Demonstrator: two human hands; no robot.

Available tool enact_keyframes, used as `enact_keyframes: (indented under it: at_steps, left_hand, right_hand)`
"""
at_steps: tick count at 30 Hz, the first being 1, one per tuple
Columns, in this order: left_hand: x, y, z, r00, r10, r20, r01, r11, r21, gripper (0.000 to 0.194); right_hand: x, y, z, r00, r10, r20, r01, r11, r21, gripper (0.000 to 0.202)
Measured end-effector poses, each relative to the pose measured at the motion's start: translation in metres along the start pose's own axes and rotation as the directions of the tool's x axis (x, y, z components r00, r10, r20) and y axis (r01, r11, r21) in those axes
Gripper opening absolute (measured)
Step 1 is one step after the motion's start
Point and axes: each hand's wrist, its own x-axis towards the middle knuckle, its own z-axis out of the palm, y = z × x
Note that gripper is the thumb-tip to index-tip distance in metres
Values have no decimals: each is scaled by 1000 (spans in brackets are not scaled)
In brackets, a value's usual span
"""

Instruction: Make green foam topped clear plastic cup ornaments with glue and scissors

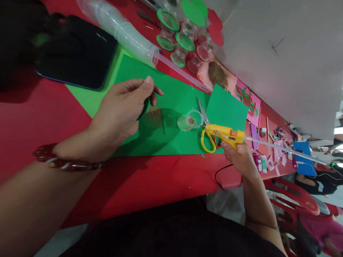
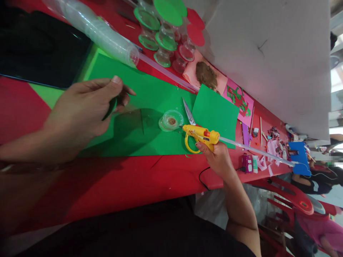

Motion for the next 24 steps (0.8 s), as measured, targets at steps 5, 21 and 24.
enact_keyframes:
  at_steps: [5,21,24]
  left_hand:
    - [-1,2,1,1000,-1,7,1,1000,-8,42]
    - [-4,8,3,999,-34,-19,34,999,-17,44]
    - [-3,6,2,1000,-23,-17,22,1000,-7,45]
  right_hand:
    - [-2,-1,1,1000,3,1,-3,1000,-7,57]
    - [-5,-2,5,999,-29,22,30,999,-32,54]
    - [-4,-5,6,998,-62,30,63,997,-40,53]
